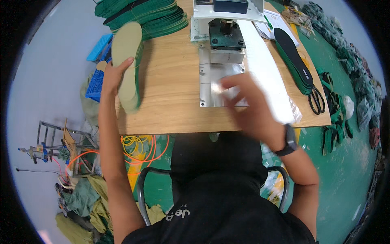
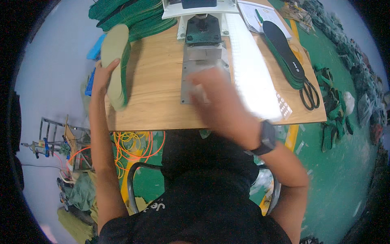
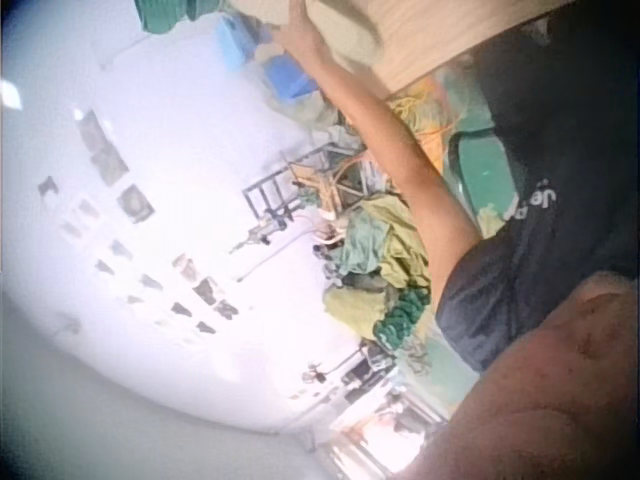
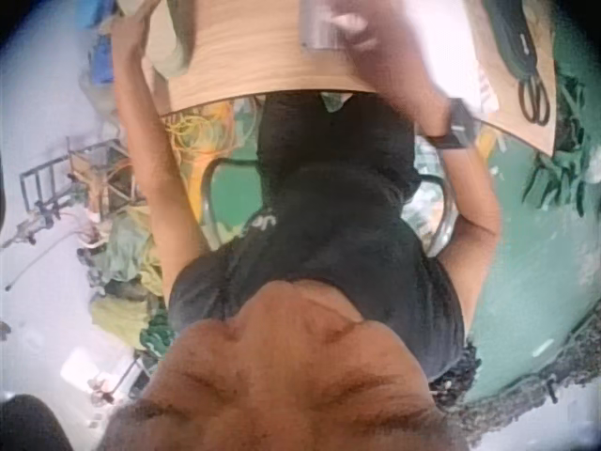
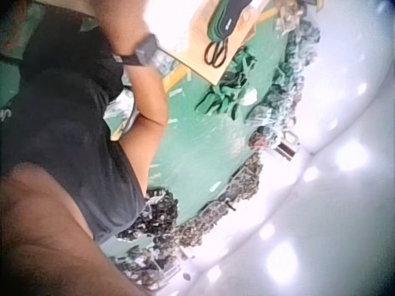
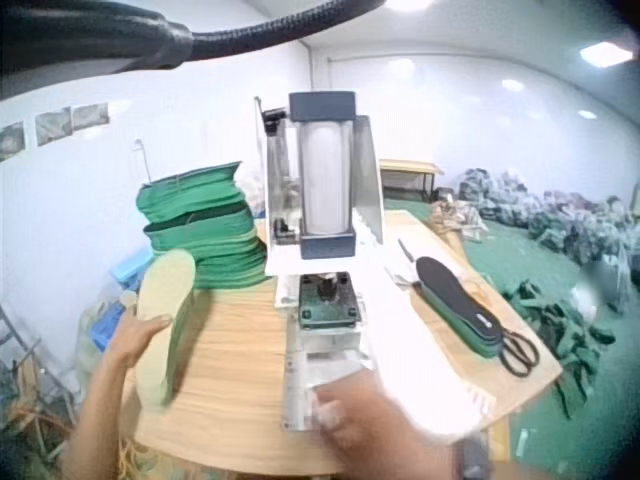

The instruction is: The person picks up a stack of green shoe insoles and places them under a press machine one at a time to apply size stickers, then uses shears to cut the sticker strip.

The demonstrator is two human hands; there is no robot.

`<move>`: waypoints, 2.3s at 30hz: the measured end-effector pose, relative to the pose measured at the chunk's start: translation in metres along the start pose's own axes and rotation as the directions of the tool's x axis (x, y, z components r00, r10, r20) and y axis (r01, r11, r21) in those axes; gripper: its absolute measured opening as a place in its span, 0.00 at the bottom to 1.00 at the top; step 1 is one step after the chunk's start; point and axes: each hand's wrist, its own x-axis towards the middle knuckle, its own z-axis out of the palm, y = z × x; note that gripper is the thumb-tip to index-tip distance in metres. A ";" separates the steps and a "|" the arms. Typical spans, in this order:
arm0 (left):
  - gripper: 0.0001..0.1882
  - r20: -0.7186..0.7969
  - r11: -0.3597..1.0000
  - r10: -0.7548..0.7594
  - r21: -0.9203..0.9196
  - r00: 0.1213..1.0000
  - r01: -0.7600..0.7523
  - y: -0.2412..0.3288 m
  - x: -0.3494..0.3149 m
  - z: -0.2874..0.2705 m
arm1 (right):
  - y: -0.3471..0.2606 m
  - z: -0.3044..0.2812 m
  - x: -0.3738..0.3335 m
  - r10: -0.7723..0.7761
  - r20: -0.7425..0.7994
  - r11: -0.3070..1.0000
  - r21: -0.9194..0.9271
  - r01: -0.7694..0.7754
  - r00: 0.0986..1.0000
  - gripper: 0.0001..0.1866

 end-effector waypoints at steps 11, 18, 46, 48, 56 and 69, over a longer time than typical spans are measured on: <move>0.24 -0.050 0.725 0.001 -0.688 0.999 -0.035 0.031 -0.161 0.079 | -0.019 0.091 0.018 -0.264 0.004 0.961 0.089 0.263 0.964 0.18; 0.26 0.077 0.766 -0.095 -0.631 0.993 0.122 0.022 -0.211 0.096 | -0.017 0.073 -0.027 -0.196 0.090 0.975 0.126 0.184 0.976 0.09; 0.27 0.239 0.506 0.087 -0.847 0.967 0.164 0.006 -0.216 0.102 | -0.034 0.070 0.035 -0.296 0.566 0.578 0.747 -0.327 0.769 0.45; 0.24 0.217 0.559 0.066 -0.817 0.974 0.144 0.001 -0.213 0.099 | -0.049 0.066 0.035 -0.276 0.604 0.591 0.720 -0.363 0.748 0.52; 0.15 -0.316 0.763 0.061 -0.597 0.947 -0.248 -0.033 -0.124 0.000 | -0.082 0.050 0.062 0.050 0.074 0.949 0.308 -0.071 0.996 0.49; 0.23 0.145 0.825 0.517 0.177 0.844 -0.536 0.095 -0.221 0.077 | -0.016 0.130 0.069 -0.267 0.391 0.955 -0.012 0.295 0.881 0.07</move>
